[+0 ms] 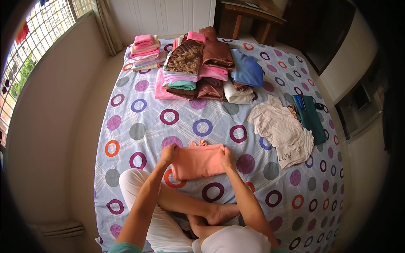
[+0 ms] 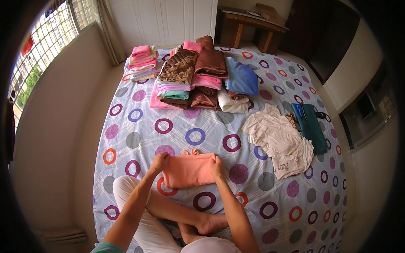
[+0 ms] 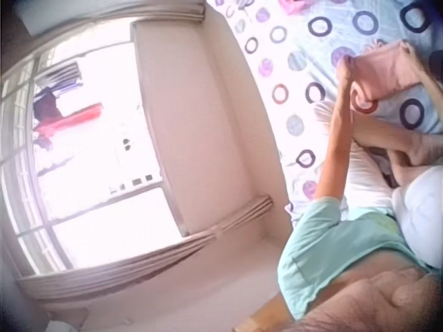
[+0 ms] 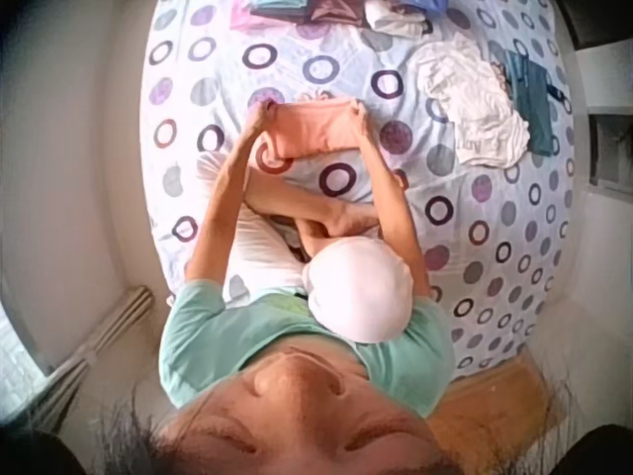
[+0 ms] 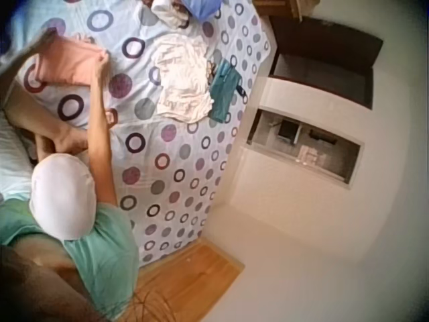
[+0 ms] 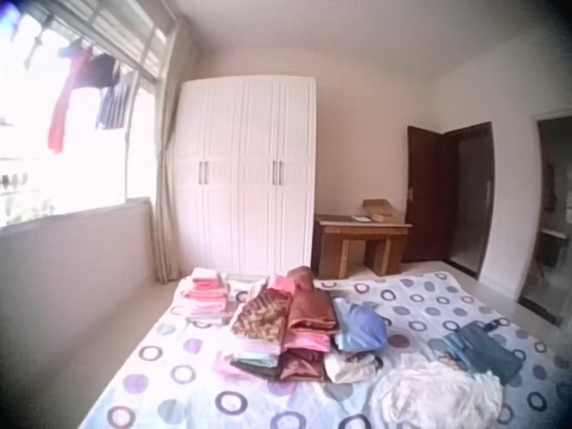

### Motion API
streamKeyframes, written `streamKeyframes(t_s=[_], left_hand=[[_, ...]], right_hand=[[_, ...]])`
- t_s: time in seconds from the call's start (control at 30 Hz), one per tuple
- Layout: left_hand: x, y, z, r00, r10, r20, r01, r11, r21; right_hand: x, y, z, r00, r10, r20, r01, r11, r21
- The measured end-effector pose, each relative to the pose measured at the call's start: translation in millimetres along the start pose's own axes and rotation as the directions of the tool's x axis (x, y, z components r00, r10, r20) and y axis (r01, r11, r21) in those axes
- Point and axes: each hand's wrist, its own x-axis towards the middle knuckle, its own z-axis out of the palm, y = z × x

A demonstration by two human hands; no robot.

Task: The person folds several garments one at a time, including a brown patterned item and a pink shirt, before placing them onto an existing stack of folded laundry on a bed.

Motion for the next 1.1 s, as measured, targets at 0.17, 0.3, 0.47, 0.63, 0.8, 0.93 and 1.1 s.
streamKeyframes(t_s=[0.17,0.3,0.47,0.63,0.8,0.93,1.1], left_hand=[[0.4,25.9,-8.4,0.998,-0.055,0.008,0.055,0.987,-0.150],[-6.0,13.1,-24.2,0.917,-0.380,0.122,0.396,0.902,-0.170],[-22.6,27.6,-62.3,0.657,-0.434,0.616,0.531,0.847,0.030],[-24.6,53.6,-64.1,0.418,-0.509,0.753,0.557,0.798,0.230],[-27.7,56.9,-58.4,0.421,-0.510,0.750,0.477,0.828,0.295],[-28.6,48.6,-51.6,0.445,-0.514,0.733,0.439,0.839,0.321],[-29.1,36.4,-51.5,0.476,-0.530,0.702,0.360,0.846,0.394]], right_hand=[[7.6,16.3,-0.5,0.999,0.010,-0.039,-0.008,0.999,0.054],[-1.7,6.8,-6.2,0.994,0.095,0.053,-0.100,0.989,0.108],[-44.8,15.9,-41.0,0.998,-0.005,-0.064,0.002,0.999,-0.036],[-66.6,18.0,-56.9,0.984,0.155,0.083,-0.159,0.986,0.048],[-67.0,24.8,-49.2,0.984,0.104,0.145,-0.125,0.982,0.142],[-65.5,11.9,-47.2,0.942,0.256,0.218,-0.313,0.906,0.285],[-56.4,13.8,-58.0,0.962,0.192,0.193,-0.240,0.934,0.264]])
